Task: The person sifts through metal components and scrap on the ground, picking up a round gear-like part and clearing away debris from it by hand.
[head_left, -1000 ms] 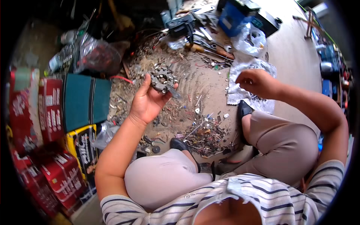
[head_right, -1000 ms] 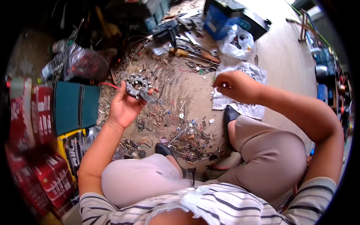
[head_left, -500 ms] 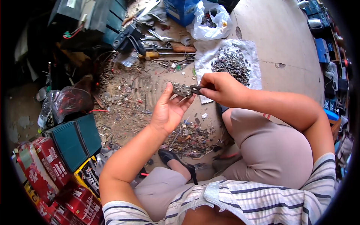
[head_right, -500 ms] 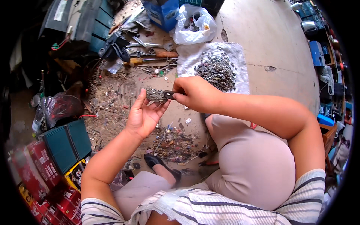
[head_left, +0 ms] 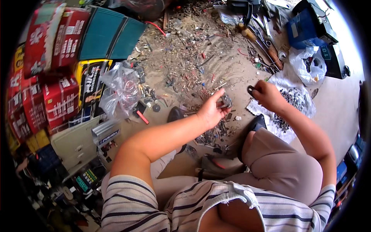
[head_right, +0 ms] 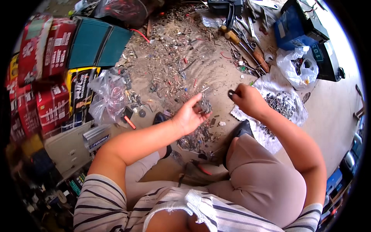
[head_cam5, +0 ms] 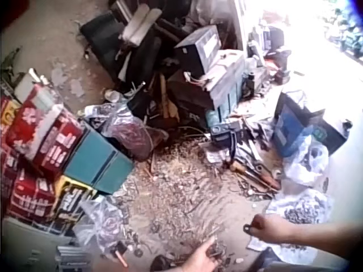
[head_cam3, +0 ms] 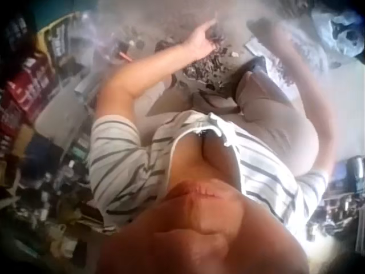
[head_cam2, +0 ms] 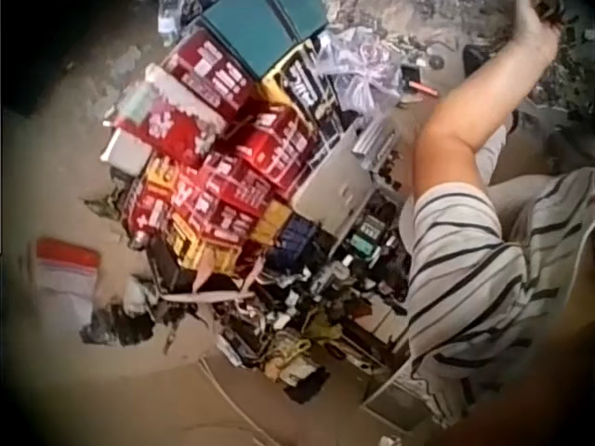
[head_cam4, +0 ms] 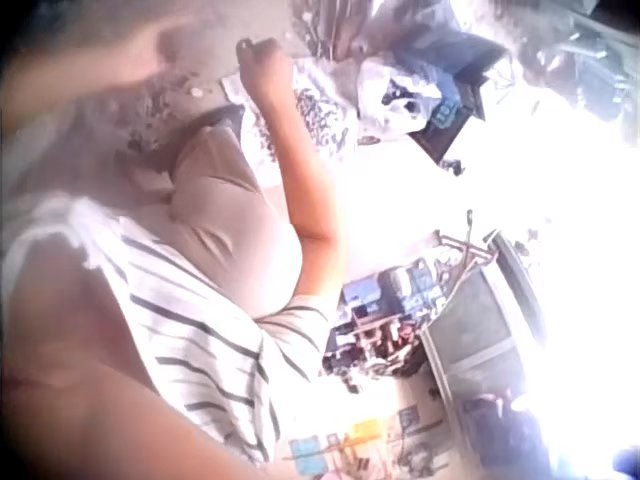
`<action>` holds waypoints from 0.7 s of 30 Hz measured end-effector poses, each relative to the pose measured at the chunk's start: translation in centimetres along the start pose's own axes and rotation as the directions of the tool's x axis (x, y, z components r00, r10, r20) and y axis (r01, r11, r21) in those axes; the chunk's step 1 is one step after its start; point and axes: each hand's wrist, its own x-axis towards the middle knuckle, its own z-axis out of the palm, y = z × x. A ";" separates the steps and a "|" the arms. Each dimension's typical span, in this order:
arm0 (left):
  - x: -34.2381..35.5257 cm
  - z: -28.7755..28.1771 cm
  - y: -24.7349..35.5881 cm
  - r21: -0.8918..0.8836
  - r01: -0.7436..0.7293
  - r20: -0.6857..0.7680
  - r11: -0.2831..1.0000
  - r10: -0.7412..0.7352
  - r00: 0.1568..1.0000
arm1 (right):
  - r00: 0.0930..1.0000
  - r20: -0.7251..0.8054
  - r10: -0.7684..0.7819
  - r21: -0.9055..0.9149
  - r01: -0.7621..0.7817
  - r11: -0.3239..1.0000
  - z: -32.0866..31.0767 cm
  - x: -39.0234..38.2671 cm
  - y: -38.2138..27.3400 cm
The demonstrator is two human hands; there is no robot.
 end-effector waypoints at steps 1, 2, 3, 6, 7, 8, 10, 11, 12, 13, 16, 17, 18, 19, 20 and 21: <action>-0.8 -0.1 -0.9 -0.001 -0.001 -0.041 1.000 0.001 0.999 | 0.999 0.002 -0.039 -0.087 0.039 0.995 -0.1 0.3 -1.5; -1.4 0.3 -1.9 0.013 0.019 -0.065 1.000 -0.018 0.998 | 0.995 0.007 -0.104 -0.124 0.104 0.987 -0.3 0.4 -2.0; -1.6 0.9 -3.3 -0.048 0.008 -0.067 0.999 -0.011 0.998 | 0.990 -0.033 -0.140 -0.194 0.131 0.972 0.3 0.6 -1.2; -3.2 0.2 -5.8 -0.077 0.017 -0.076 0.997 -0.023 0.997 | 0.966 0.015 -0.256 -0.071 0.257 0.964 2.0 -0.6 -2.3; -3.7 0.3 -6.4 -0.008 -0.011 -0.045 1.000 0.011 0.999 | 0.950 -0.010 -0.313 -0.002 0.313 0.950 2.7 -1.1 -1.9; -3.6 0.2 -6.9 0.007 -0.014 -0.052 1.000 0.014 0.999 | 0.941 -0.049 -0.335 0.060 0.338 0.939 3.0 -1.7 -1.3; -3.4 1.7 -8.1 -0.015 -0.046 0.015 0.999 0.046 0.999 | 0.957 -0.173 -0.233 0.230 0.270 0.935 3.1 -4.0 1.1; -2.8 2.7 -8.6 0.024 -0.014 0.034 1.000 0.014 0.999 | 0.951 -0.271 -0.149 0.252 0.219 0.943 3.9 -5.0 3.2; -2.2 3.4 -9.2 0.007 -0.004 0.068 1.000 0.003 0.998 | 0.932 -0.356 -0.064 0.275 0.170 0.946 4.6 -6.0 5.5; -1.7 3.9 -10.0 -0.022 0.001 0.094 1.000 0.001 0.996 | 0.918 -0.395 0.039 0.350 0.111 0.930 4.9 -7.5 7.5; -0.2 5.4 -11.0 -0.024 -0.005 0.156 1.000 0.009 0.988 | 0.803 -0.522 0.287 0.492 0.008 0.871 6.3 -10.0 12.0; 0.2 6.1 -10.9 -0.012 -0.002 0.159 1.000 0.004 0.987 | 0.787 -0.516 0.337 0.513 -0.031 0.858 6.0 -10.6 12.3; 0.4 6.5 -10.9 -0.012 0.001 0.157 1.000 0.001 0.988 | 0.770 -0.508 0.385 0.533 -0.070 0.843 5.6 -11.2 12.5; 0.5 7.2 -10.7 0.014 0.004 0.169 1.000 -0.006 0.986 | 0.748 -0.561 0.353 0.511 -0.022 0.859 5.4 -11.2 12.9; 0.7 7.8 -10.6 0.039 0.006 0.181 0.999 -0.013 0.983 | 0.748 -0.533 0.396 0.600 0.005 0.800 5.1 -11.1 13.4; 1.1 8.2 -10.6 0.060 0.033 0.194 0.998 -0.044 0.980 | 0.731 -0.565 0.382 0.538 -0.024 0.842 4.6 -11.2 14.0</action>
